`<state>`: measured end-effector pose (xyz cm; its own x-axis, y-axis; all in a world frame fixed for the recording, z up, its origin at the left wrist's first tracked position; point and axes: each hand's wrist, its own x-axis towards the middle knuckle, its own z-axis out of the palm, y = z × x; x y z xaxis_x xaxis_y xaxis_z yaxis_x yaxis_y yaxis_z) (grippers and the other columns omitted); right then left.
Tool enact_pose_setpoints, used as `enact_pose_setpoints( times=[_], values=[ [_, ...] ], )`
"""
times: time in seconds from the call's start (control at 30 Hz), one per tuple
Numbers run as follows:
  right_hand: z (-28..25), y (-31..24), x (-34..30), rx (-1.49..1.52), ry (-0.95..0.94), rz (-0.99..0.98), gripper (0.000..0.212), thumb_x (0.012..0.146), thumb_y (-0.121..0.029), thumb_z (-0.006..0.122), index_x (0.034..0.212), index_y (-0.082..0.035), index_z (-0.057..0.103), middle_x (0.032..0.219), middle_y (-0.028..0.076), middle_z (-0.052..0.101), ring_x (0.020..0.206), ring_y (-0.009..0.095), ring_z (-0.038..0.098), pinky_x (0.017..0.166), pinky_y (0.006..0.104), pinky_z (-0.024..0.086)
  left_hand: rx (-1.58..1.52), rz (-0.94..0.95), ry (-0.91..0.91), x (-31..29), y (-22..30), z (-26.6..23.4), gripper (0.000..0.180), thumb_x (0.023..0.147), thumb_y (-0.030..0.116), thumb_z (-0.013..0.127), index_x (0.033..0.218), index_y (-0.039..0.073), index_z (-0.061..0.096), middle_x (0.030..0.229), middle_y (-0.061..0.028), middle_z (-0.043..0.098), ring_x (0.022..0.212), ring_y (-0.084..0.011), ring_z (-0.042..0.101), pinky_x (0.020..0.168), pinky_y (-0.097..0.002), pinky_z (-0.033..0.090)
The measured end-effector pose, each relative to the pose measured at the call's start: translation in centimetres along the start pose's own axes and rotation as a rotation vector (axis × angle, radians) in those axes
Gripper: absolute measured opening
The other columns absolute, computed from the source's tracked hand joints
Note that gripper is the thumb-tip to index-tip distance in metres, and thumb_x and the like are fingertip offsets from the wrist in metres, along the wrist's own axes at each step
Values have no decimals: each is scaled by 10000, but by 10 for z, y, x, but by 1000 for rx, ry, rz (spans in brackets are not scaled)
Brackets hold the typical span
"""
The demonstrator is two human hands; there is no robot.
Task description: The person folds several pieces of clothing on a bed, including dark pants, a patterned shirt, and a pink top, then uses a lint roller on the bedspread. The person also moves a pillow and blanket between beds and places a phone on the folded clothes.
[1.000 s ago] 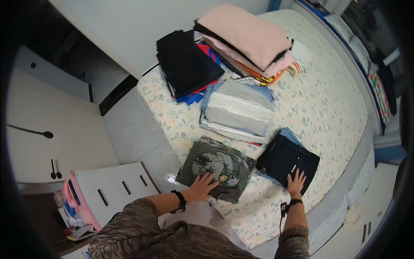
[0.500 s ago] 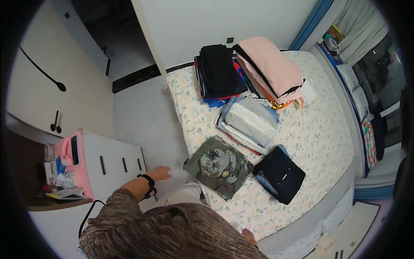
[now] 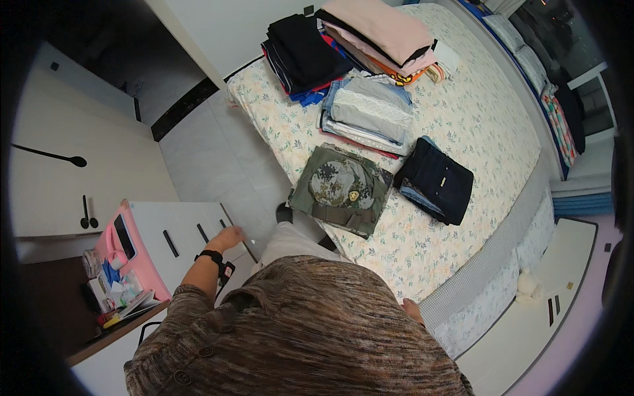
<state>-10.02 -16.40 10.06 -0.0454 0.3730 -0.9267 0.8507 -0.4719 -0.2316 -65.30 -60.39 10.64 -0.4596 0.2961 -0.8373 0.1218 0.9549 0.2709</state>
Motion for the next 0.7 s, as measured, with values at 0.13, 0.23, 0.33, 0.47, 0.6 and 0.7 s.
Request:
enact_pose_setpoints(
  times=[0.13, 0.23, 0.33, 0.47, 0.6, 0.7],
  values=[
    [15, -13, -13, -69, -31, 59, 478, 903, -341, 520, 1295, -73, 475, 1077, 102, 581, 814, 232, 591, 664, 385, 466, -228, 28, 64, 13, -17, -18, 554, 881, 324, 601, 1306, -7, 471, 1235, -186, 556, 1126, -311, 538, 923, -402, 450],
    [44, -45, -10, -123, 51, 24, 453, 911, -317, 522, 1278, -52, 483, 1050, 108, 588, 788, 235, 592, 639, 387, 467, -464, 6, 67, 16, -25, -46, 544, 885, 322, 591, 1305, -5, 475, 1182, -148, 580, 1055, -261, 561, 869, -374, 461],
    [82, -103, -4, -169, 65, -22, 457, 908, -320, 532, 1271, -47, 488, 1036, 104, 598, 799, 237, 601, 648, 386, 468, -637, -48, 34, 17, -31, -84, 543, 878, 321, 590, 1308, 8, 477, 1137, -122, 592, 987, -216, 571, 829, -348, 461],
    [137, -200, -6, -33, 66, -117, 456, 904, -322, 541, 1276, -62, 497, 1095, 103, 598, 850, 249, 608, 706, 423, 474, -779, -10, 77, 22, -56, -125, 572, 862, 325, 596, 1314, -2, 469, 1174, -151, 578, 1011, -221, 569, 861, -346, 452],
    [191, -286, -6, -101, 65, -178, 515, 914, -323, 553, 1354, -78, 445, 1208, 139, 570, 1009, 278, 594, 814, 431, 472, -670, 16, 110, 35, -94, -157, 576, 864, 329, 591, 1302, -24, 472, 1227, -180, 560, 1096, -260, 551, 916, -343, 437],
    [229, -323, -1, -176, 13, -181, 506, 931, -313, 541, 1364, -74, 434, 1212, 148, 568, 1020, 270, 593, 801, 412, 482, -686, 2, 96, 28, -115, -182, 585, 869, 335, 608, 1306, -27, 466, 1254, -173, 547, 1123, -259, 535, 931, -340, 429]
  ],
)
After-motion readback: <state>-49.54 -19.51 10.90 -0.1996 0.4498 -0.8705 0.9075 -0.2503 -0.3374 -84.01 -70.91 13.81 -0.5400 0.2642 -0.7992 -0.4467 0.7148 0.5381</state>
